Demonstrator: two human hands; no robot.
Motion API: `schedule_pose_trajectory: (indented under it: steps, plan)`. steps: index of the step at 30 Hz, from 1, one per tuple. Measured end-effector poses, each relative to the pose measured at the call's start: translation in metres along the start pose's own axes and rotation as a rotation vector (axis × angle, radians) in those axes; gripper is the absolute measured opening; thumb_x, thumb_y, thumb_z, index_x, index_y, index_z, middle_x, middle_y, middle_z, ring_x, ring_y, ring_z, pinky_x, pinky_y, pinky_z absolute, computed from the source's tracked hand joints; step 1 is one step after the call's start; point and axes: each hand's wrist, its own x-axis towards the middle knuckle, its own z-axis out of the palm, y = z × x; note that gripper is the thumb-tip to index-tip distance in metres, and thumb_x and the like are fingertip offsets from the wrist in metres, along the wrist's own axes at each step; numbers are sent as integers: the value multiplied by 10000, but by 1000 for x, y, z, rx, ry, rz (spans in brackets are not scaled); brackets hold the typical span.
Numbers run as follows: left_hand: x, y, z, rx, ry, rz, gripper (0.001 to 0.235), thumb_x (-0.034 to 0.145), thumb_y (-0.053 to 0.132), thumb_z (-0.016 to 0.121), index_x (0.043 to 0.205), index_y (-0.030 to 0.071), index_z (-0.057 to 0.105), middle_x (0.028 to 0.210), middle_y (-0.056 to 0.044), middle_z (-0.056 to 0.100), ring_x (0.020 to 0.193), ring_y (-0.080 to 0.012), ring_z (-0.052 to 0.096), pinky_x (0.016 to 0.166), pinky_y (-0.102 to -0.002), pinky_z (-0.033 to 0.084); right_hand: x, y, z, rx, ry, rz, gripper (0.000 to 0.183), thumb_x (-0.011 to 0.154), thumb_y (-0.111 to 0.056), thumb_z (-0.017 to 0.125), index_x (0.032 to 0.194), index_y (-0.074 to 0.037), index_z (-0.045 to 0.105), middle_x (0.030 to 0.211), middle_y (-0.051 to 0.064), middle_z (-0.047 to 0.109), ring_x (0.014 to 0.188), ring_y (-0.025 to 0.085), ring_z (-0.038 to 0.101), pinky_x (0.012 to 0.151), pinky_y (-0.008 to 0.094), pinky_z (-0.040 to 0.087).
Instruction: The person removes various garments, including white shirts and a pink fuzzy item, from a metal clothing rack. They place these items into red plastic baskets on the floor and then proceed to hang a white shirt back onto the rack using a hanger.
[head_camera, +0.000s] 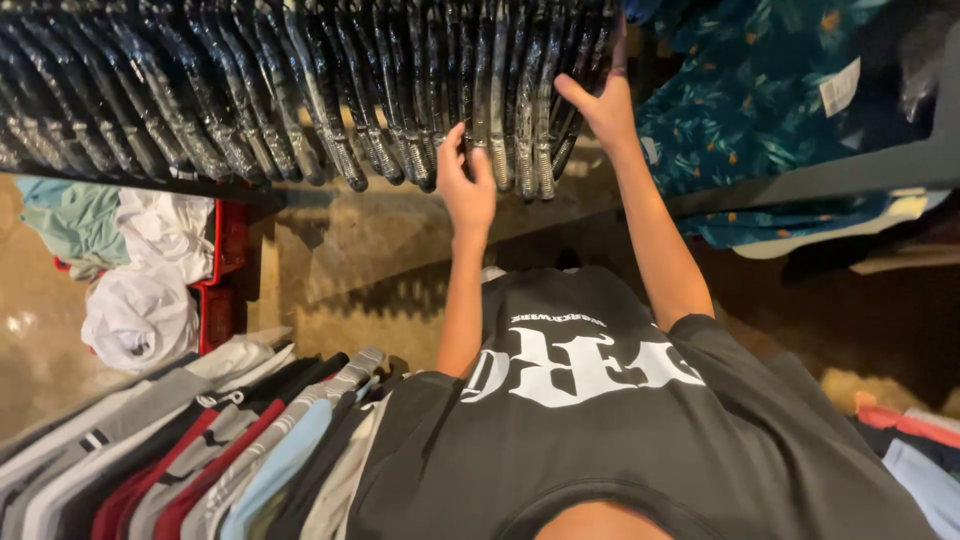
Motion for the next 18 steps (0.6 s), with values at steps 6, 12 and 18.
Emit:
schedule_pose_trajectory:
  steps: [6, 12, 18]
  plan:
    - [4, -43, -34, -231, -167, 38, 340, 1064, 45, 535, 1399, -7, 554, 1389, -149, 643, 1273, -245, 638, 1078, -360, 521, -81, 15, 25, 77, 103, 593, 461, 1014, -214, 815, 1352, 25, 612, 1131, 76, 638, 1013, 169, 590, 878, 345, 471]
    - [-19, -49, -46, -250, -273, -28, 407, 993, 93, 683, 1371, 21, 552, 1353, -127, 631, 1264, -225, 619, 996, -352, 559, -109, -21, 72, 479, 137, 516, 457, 915, -99, 764, 1325, -69, 565, 1207, -5, 689, 1094, 101, 661, 965, 279, 535]
    - [-31, -69, -60, -170, -433, -15, 542, 949, 207, 750, 1401, 49, 494, 1336, -118, 618, 1131, -198, 659, 892, -331, 574, -117, 11, 78, 415, 187, 426, 451, 919, -60, 807, 1325, -13, 615, 1221, 55, 684, 1096, 149, 659, 985, 302, 535]
